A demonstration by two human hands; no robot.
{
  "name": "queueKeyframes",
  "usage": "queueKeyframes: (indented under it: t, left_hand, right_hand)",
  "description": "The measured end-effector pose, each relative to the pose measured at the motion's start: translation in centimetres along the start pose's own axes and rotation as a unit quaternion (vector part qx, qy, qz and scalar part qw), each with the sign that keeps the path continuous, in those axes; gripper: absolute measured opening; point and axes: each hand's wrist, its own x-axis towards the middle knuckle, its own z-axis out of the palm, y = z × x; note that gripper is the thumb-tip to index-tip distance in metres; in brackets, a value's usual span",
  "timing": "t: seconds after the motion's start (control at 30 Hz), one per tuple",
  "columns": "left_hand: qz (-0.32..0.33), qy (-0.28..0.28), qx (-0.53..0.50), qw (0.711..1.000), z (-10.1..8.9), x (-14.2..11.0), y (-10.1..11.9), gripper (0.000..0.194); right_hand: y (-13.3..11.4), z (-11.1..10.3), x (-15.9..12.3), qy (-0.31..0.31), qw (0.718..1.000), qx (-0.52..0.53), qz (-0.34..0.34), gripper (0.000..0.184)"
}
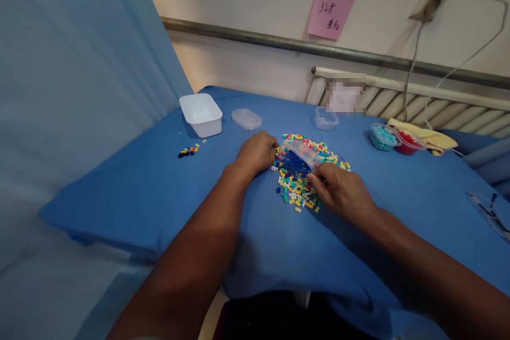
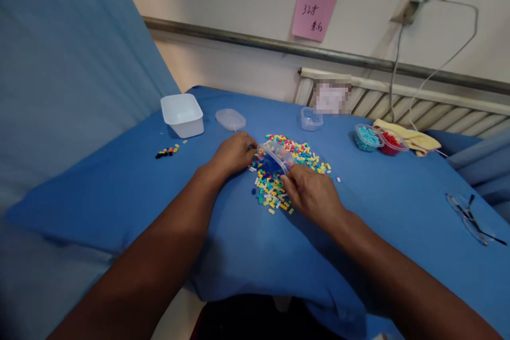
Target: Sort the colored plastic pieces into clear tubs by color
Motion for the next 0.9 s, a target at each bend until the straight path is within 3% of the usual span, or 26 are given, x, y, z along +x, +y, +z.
queueKeyframes:
  t: [0.17,0.33,0.4,0.5,0.6,0.63,0.67,0.73,0.8,0.9]
  left_hand:
    - [-0.011,0.037,0.016,0.999,1.3,-0.3,1.4,0.036]
    - [0.002,0.072,-0.012,0.997,2.0,-0.2,2.0,0.035]
    - [0.002,0.085,-0.020,0.996,2.0,-0.1,2.0,0.035]
    - [0.009,0.104,-0.017,0.994,2.2,0.1,1.7,0.035]
    - [0.020,0.092,-0.021,0.995,2.7,0.3,1.6,0.041]
    - [0.025,0.078,-0.026,0.996,2.9,0.4,1.6,0.045]
    - [0.031,0.060,-0.032,0.997,3.1,0.5,1.7,0.050]
    - [0.050,0.024,-0.047,0.997,3.3,0.6,1.8,0.057]
    - [0.070,0.001,-0.060,0.996,3.3,0.6,1.9,0.060]
    - [0.095,-0.011,-0.065,0.993,2.9,0.5,2.1,0.063]
  right_hand:
    - [1.0,-0.2,0.3,0.026,0.993,-0.113,-0.033,0.036]
    - [2.1,-1.9,0.7,0.043,0.969,-0.205,-0.132,0.034]
    - [2.9,-2.7,0.8,0.046,0.963,-0.224,-0.141,0.034]
    - [5.2,-3.6,1.3,0.036,0.973,-0.214,-0.079,0.035]
    - [8.5,-3.7,2.5,0.077,0.991,-0.069,0.085,0.028]
    - [9.6,-3.4,3.0,0.111,0.979,0.023,0.168,0.024]
    - [10.8,-3.1,3.5,0.144,0.947,0.131,0.257,0.022]
    - [12.8,-2.1,4.6,0.193,0.856,0.286,0.386,0.023]
    - [14.3,-0.7,5.6,0.218,0.800,0.342,0.442,0.024]
    - [15.8,1.0,7.1,0.235,0.740,0.391,0.494,0.021]
